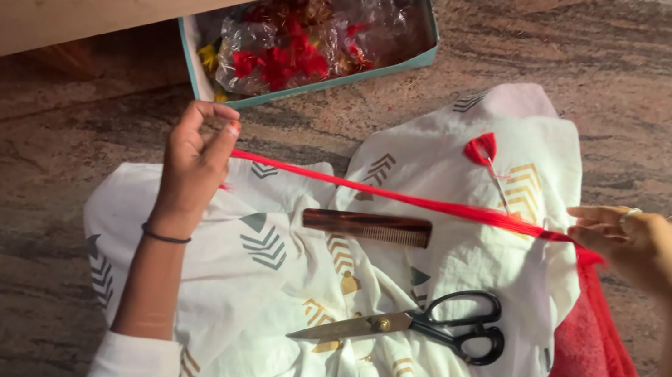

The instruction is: Attaching and trimming red tassels on the decorative edge of a fabric garment.

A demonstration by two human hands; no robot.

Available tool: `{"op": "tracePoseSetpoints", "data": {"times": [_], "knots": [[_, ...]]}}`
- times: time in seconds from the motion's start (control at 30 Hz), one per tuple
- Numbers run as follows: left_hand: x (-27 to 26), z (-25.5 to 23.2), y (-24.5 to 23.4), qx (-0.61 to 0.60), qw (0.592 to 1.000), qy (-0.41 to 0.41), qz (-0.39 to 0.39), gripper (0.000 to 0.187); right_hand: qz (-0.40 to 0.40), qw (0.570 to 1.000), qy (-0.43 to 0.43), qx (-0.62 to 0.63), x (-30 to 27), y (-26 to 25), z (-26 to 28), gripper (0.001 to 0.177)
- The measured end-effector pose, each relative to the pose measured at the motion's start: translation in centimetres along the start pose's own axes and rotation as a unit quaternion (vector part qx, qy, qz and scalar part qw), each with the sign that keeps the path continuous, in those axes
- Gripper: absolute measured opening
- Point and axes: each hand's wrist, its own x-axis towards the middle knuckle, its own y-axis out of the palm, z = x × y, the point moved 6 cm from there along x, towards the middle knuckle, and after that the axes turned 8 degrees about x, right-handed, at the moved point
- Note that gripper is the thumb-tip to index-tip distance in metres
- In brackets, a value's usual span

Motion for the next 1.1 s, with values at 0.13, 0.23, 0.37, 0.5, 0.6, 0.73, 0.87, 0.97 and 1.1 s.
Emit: {"op": "tracePoseSetpoints", "data": {"times": [0.13,0.23,0.37,0.5,0.6,0.73,0.87,0.97,1.1], "knots": [[-0.6,-2.8,-0.9,0.094,0.993,0.077,-0.008,0.006,-0.194,0.939,-0.212,-0.19,-3.6,3.0,6.5,0.026],[-1.0,-4.2,-1.8,0.125,0.988,0.094,-0.011,0.007,-0.212,0.902,-0.343,-0.153,-5.6,7.7,11.9,0.029],[-1.3,-4.7,-3.2,0.131,0.988,0.076,-0.025,0.009,-0.083,0.821,-0.538,-0.17,-4.4,14.6,16.5,0.042],[-2.5,-4.4,-7.5,0.15,0.983,0.031,-0.097,0.013,0.058,0.898,-0.407,-0.157,-0.7,16.0,13.3,0.033],[-4.3,-2.8,-11.8,0.117,0.982,0.017,-0.147,0.012,0.184,0.935,-0.278,-0.123,-0.6,15.3,10.0,0.027],[-5.4,-0.6,-15.0,0.088,0.982,-0.001,-0.165,0.007,0.207,0.957,-0.195,-0.052,-1.4,11.2,7.5,0.029],[-6.6,-0.3,-16.1,0.086,0.977,-0.016,-0.194,0.004,0.167,0.97,-0.146,-0.104,-0.8,5.7,4.2,0.032],[-7.6,-0.5,-16.1,0.087,0.977,-0.018,-0.196,0.005,0.165,0.969,-0.088,-0.164,0.0,1.9,0.1,0.032],[-9.2,-1.8,-15.5,0.104,0.978,-0.034,-0.178,0.006,0.151,0.951,-0.003,-0.27,-1.1,2.4,2.1,0.034]]}}
